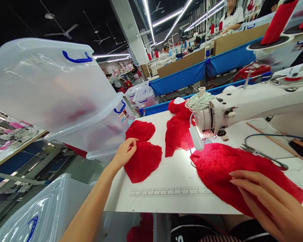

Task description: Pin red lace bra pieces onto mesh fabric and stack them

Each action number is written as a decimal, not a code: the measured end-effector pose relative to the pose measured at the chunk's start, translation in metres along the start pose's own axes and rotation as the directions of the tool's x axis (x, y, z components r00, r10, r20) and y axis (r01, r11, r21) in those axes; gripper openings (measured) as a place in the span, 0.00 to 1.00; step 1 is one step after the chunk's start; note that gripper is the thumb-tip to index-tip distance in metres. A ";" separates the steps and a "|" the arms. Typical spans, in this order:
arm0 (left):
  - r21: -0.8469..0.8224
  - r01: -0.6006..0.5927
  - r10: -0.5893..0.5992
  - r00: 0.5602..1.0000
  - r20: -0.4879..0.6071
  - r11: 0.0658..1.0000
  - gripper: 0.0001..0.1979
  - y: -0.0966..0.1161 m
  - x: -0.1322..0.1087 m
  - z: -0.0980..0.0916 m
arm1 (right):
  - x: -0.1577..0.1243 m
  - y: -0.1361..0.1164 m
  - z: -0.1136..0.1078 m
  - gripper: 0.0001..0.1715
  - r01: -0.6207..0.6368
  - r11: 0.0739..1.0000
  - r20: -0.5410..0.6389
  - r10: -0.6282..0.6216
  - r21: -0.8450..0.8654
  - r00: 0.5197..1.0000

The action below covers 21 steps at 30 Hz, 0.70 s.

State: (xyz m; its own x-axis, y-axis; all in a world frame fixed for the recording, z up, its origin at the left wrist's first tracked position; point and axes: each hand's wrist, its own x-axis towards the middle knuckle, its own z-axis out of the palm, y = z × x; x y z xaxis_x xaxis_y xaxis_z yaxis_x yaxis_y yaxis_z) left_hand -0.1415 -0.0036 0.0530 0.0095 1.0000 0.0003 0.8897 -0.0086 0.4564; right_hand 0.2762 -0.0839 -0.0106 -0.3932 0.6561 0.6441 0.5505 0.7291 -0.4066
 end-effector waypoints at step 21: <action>-0.722 0.392 0.055 0.859 0.509 0.570 0.11 0.085 -0.032 0.027 | 0.068 -0.054 0.084 0.22 -0.638 -0.371 0.735 0.423 0.674 0.530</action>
State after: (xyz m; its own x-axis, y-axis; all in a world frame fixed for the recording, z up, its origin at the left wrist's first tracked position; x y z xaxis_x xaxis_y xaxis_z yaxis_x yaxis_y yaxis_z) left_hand -0.0537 -0.0363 0.0683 0.2891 0.8564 -0.4277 0.1815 0.3897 0.9029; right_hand 0.1581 -0.0621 0.0005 -0.5168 0.7993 -0.3065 -0.4501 -0.5582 -0.6970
